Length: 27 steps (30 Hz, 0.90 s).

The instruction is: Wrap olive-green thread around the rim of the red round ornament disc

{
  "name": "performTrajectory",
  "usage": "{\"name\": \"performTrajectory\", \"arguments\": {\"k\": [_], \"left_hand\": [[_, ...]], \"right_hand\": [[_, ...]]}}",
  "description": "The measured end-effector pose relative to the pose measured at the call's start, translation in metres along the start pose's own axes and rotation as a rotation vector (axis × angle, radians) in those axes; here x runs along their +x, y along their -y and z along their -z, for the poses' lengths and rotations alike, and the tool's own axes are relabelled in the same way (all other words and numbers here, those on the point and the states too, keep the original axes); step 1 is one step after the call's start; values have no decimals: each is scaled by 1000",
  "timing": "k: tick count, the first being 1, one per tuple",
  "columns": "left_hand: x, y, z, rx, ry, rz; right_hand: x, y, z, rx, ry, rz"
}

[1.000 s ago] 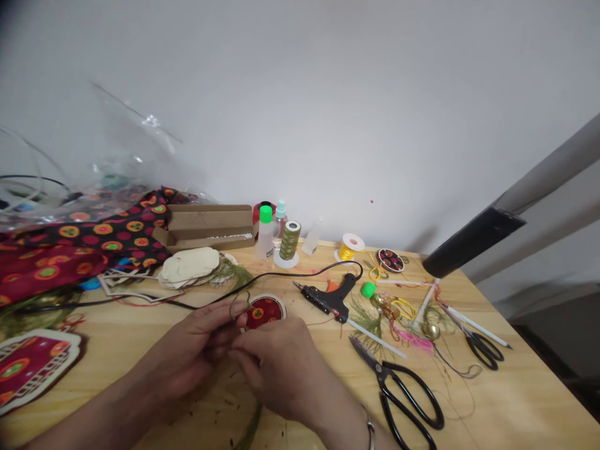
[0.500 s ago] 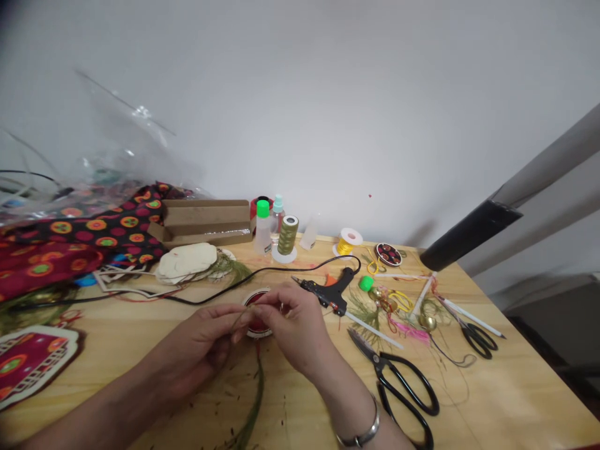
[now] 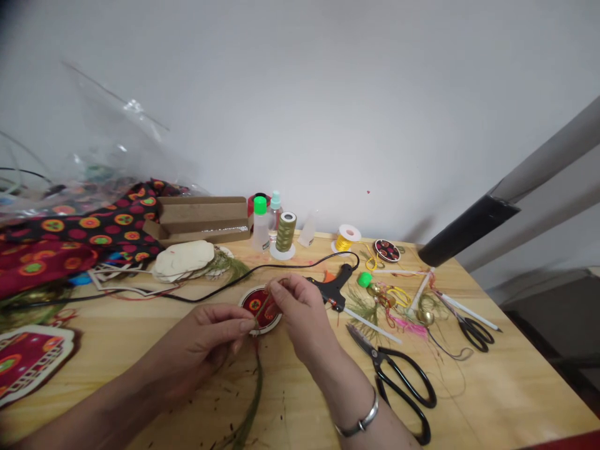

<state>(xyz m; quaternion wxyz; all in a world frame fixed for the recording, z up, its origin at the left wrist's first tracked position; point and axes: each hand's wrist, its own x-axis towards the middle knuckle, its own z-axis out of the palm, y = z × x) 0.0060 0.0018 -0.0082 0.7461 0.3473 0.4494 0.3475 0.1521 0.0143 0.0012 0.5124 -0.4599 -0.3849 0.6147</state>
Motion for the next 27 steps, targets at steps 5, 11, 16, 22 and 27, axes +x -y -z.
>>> {"name": "performTrajectory", "arguments": {"k": [5, 11, 16, 22, 27], "left_hand": [[1, -1, 0, -46, -18, -27], [5, -3, 3, -129, -83, -79], [4, -2, 1, -143, -44, -104], [3, -6, -3, -115, 90, -147], [2, -8, -4, -88, 24, -126]], "right_hand": [[5, -2, 4, -15, -54, -28], [1, -6, 0, 79, 142, -170], [-3, -2, -2, 116, 340, -159], [-3, 1, -4, -172, 314, -149], [-3, 2, -4, -157, 221, -130]]}}
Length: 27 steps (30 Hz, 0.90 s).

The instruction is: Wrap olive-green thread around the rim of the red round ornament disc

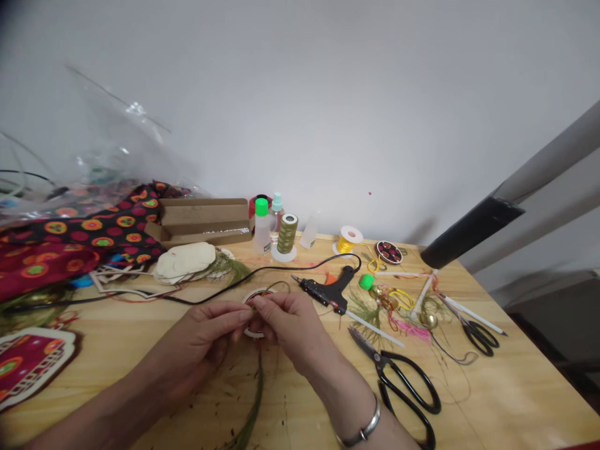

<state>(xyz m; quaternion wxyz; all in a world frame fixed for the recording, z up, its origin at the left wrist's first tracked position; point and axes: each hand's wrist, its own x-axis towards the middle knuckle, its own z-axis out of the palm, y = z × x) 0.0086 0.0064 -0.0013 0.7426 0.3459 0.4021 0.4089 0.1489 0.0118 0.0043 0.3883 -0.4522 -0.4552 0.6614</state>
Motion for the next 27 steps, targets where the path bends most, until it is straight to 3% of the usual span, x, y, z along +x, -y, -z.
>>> {"name": "performTrajectory", "arguments": {"k": [10, 27], "left_hand": [[0, 1, -1, -54, -14, 50], [1, 9, 7, 134, -81, 45]], "right_hand": [[1, -2, 2, 112, -79, 20], [2, -1, 9, -48, -143, 41]]}}
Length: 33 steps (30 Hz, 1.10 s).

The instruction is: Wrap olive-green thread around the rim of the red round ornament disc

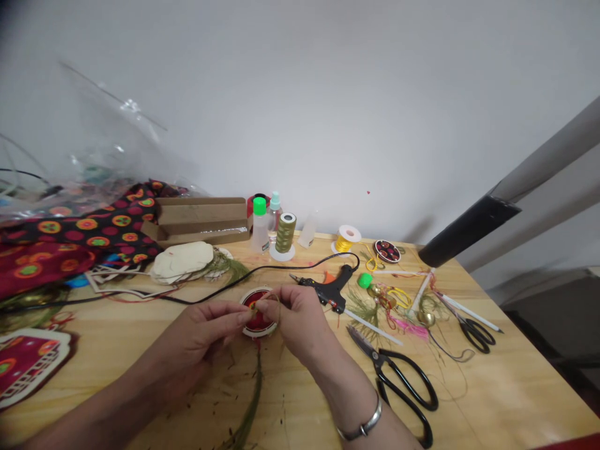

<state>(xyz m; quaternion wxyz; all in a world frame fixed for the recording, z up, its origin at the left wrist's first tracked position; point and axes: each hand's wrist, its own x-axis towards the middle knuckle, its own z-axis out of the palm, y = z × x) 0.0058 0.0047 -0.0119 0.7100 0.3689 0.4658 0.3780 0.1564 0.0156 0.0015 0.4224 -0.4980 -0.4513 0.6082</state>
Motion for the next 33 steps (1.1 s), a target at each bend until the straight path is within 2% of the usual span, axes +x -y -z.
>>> {"name": "performTrajectory", "arguments": {"k": [8, 15, 20, 25, 33], "left_hand": [[-1, -3, -2, -97, 94, 16], [-1, -1, -1, -62, 60, -5], [-2, -2, -1, -111, 68, -14], [0, -1, 0, -143, 72, -22], [-2, -1, -1, -25, 57, -46]], "right_hand": [[-1, 2, -2, -36, -9, -11], [-2, 1, -2, -41, 8, -11], [-2, 2, -4, 82, 28, -35], [-1, 1, -6, 143, -14, -102], [1, -5, -8, 124, -69, -19]]}}
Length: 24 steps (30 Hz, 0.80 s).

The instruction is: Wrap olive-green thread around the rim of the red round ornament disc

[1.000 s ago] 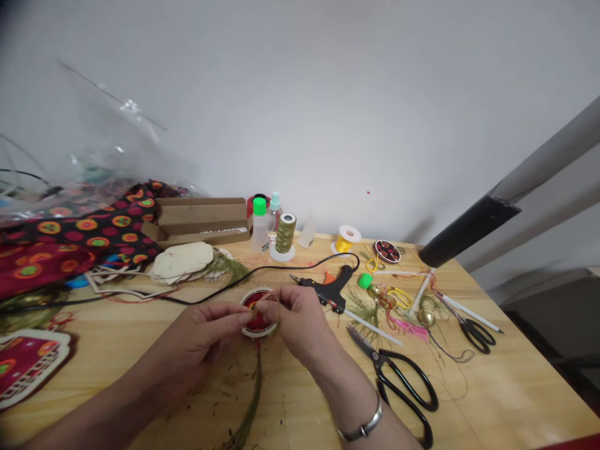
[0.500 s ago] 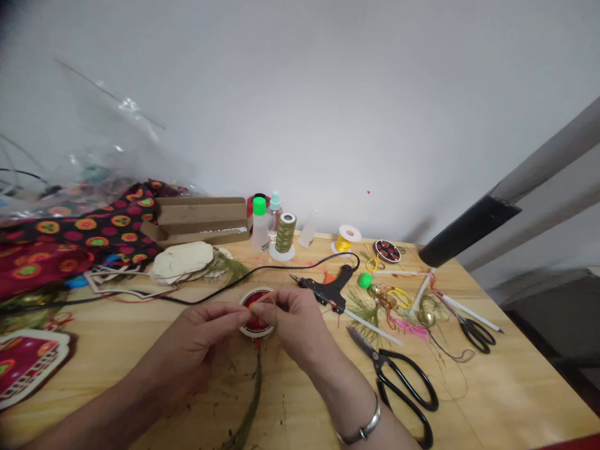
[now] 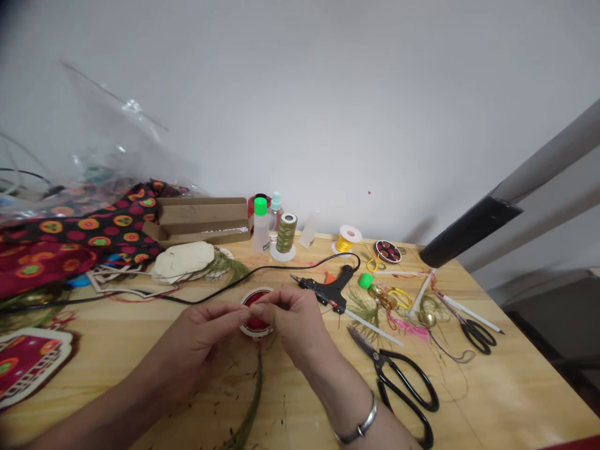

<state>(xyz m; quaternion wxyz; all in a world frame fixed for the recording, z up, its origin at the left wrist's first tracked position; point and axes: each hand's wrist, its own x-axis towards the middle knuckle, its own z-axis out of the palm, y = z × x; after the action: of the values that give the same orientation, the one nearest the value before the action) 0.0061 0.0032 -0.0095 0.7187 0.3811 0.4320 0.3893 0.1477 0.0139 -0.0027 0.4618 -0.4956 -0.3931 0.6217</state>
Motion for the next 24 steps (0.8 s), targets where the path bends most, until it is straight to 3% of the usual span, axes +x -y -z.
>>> {"name": "performTrajectory", "arguments": {"k": [6, 11, 15, 20, 24], "left_hand": [[0, -7, 1, 186, -55, -44], [3, -11, 6, 517, -210, -252], [4, -10, 7, 677, -204, -343], [0, -6, 1, 710, -113, -388], [1, 1, 0, 745, -113, -450]], "right_hand": [[0, 5, 5, -222, -28, 89], [2, 7, 10, -350, -111, 141], [3, 7, 11, -435, -157, 150], [2, 10, 8, -320, -175, 93], [1, 11, 6, -84, -70, 35]]}}
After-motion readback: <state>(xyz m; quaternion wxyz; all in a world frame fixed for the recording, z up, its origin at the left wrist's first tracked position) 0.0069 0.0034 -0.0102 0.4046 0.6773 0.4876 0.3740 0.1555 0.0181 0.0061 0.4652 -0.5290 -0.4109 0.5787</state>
